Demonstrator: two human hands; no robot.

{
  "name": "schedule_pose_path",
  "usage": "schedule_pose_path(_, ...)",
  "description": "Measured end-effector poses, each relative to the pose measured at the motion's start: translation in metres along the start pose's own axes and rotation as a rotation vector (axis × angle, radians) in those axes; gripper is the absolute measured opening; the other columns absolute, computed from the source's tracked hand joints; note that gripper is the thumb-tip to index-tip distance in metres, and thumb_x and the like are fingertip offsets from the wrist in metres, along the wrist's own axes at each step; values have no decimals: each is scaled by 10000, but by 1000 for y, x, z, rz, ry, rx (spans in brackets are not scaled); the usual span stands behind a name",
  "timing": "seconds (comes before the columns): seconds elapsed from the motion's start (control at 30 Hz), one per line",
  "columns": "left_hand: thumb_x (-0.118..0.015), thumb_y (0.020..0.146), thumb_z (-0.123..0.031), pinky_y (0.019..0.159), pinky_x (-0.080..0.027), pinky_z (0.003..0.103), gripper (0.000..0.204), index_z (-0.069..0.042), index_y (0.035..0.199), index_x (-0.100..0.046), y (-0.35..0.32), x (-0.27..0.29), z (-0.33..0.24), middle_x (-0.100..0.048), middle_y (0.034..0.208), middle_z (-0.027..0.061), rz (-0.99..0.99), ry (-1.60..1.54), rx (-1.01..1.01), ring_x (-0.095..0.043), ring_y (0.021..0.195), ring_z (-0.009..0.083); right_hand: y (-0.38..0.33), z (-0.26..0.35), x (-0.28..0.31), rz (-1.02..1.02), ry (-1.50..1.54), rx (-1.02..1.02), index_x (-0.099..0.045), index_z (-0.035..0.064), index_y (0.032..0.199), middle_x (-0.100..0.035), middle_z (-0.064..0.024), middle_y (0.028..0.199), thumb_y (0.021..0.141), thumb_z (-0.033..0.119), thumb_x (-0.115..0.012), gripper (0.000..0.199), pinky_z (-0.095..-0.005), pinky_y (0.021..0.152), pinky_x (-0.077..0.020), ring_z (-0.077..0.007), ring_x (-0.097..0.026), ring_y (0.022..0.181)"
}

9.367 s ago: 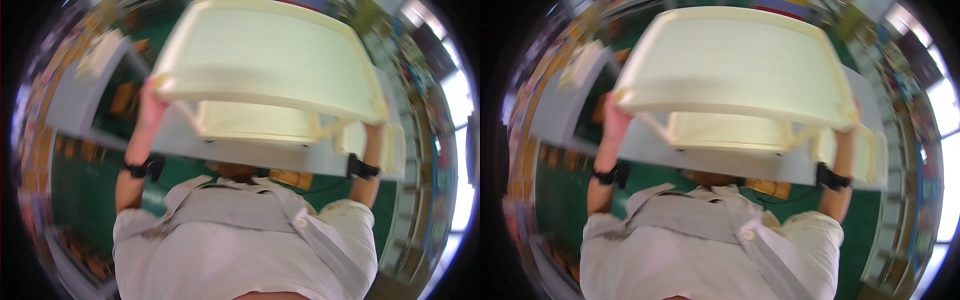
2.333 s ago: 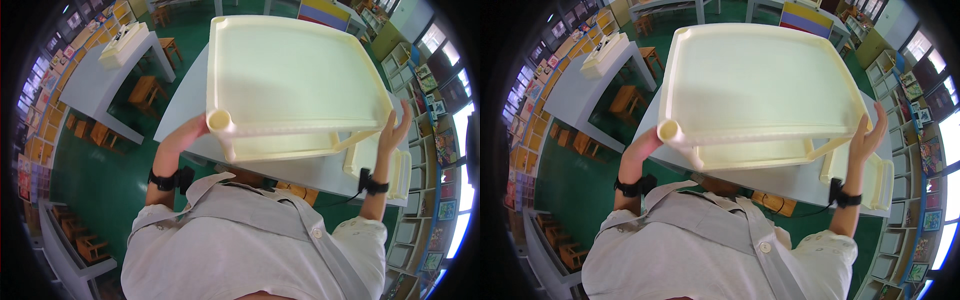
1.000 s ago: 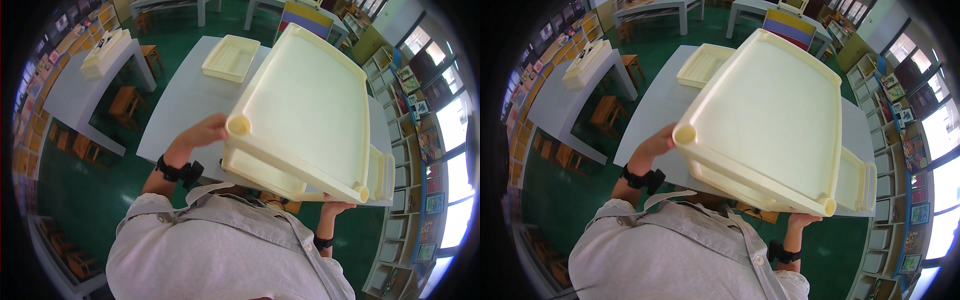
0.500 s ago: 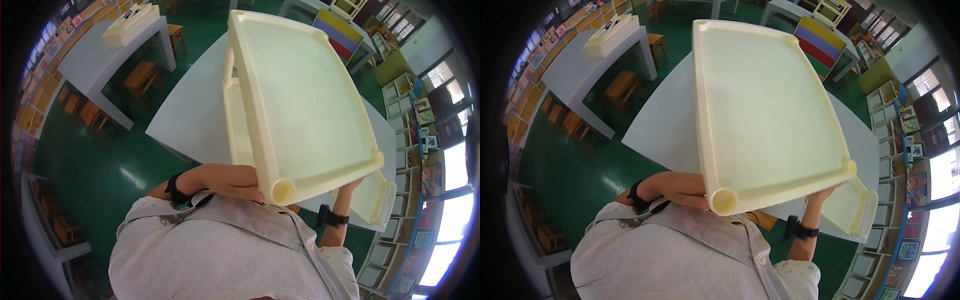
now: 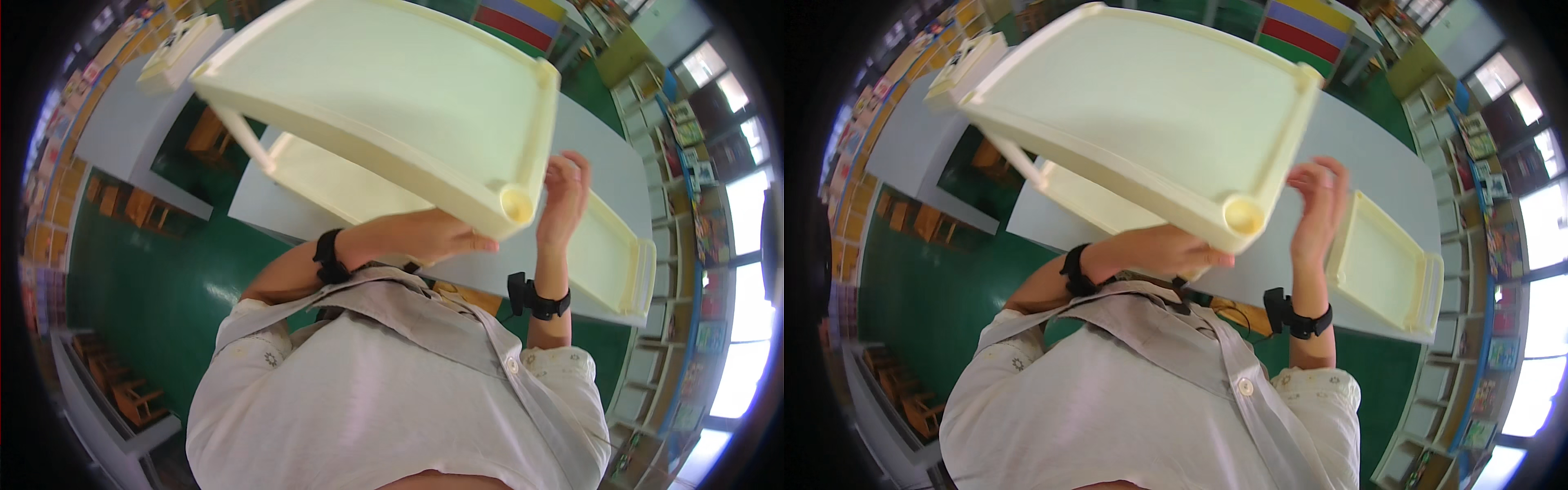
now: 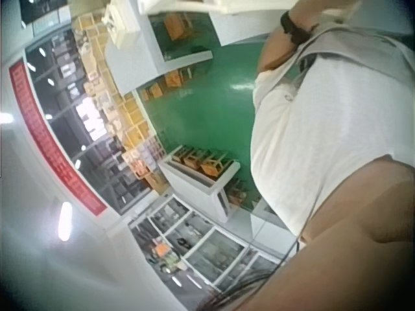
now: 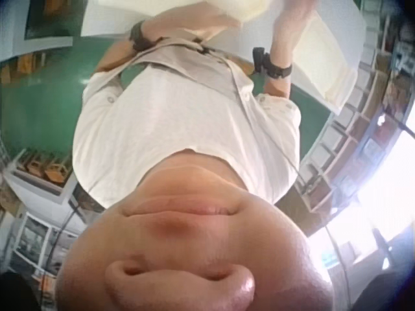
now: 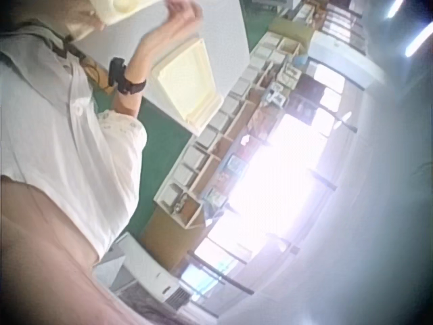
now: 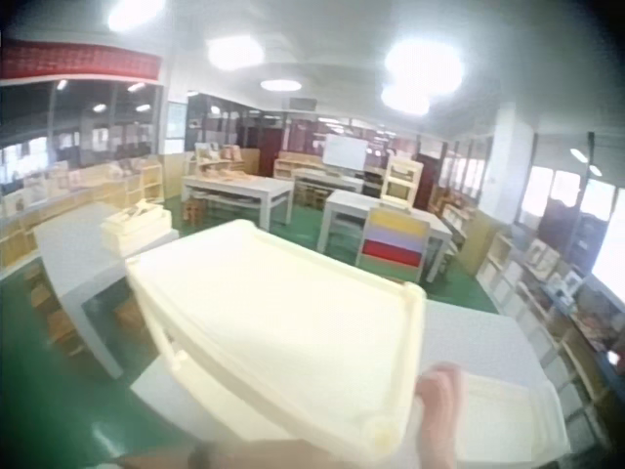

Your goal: Assemble a plastic multi-tier storage cart by attaching wheels, pillars, and shelves.

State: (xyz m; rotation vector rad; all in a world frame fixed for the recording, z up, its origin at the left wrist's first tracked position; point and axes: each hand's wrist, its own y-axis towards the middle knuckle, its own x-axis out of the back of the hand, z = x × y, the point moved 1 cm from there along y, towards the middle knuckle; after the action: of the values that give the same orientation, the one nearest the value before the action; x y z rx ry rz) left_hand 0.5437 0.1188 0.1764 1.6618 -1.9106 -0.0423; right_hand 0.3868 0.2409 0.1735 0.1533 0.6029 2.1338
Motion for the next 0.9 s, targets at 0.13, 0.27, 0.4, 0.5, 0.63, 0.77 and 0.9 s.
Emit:
schedule_pose_path(0.13,-456,874,-269,733,-395,318,321,17,1016,-489,29,-4,36,-519,844,115,-150,-3,-107,-487,765,203,-12,26,-26,93,-56,-41,-417,44,1092,-503,-26,869,879,210,-371,274,-213,697,-415,-82,-487,811)
schedule_pose_path(0.27,-417,896,-237,690,-401,282,249,-6,968,-475,58,2,51,-483,814,45,-13,4,60,-466,745,144,8,23,-17,71,-240,123,-507,17,1037,-483,-48,848,858,196,-392,278,-255,721,-410,-130,-478,797)
schedule_pose_path(0.4,-403,901,-265,680,-407,281,270,-12,956,-479,81,-9,62,-480,776,48,-6,9,40,-470,720,146,26,30,-8,59,-551,304,-627,-10,856,-517,-91,942,837,195,-402,305,-298,806,-377,-209,-492,833)
schedule_pose_path(0.5,-408,898,-267,665,-407,277,264,-17,939,-482,91,-16,61,-486,764,42,-22,58,-24,-473,708,140,45,39,-5,284,-242,313,-651,-16,786,-569,-111,971,835,199,-407,329,-305,847,-360,-227,-498,892)
schedule_pose_path(0.63,-406,898,-255,642,-402,262,232,-39,879,-487,92,-24,66,-492,740,20,70,-2,147,-478,699,119,54,28,6,518,-302,308,-635,-58,770,-616,-123,821,844,200,-368,378,-363,927,-286,-241,-503,891)
schedule_pose_path(0.77,-414,893,-254,629,-395,251,217,-62,820,-484,87,-34,100,-486,708,5,50,-86,71,-473,678,103,50,27,4,518,-364,424,-630,-56,746,-614,-129,816,836,174,-367,361,-365,933,-279,-239,-512,855)
schedule_pose_path(0.9,-403,895,-255,614,-384,247,211,-71,804,-452,96,-40,111,-470,681,-2,84,-92,129,-452,651,97,48,26,6,423,-301,397,-618,-52,683,-603,-135,739,811,150,-364,349,-363,926,-280,-225,-511,759)
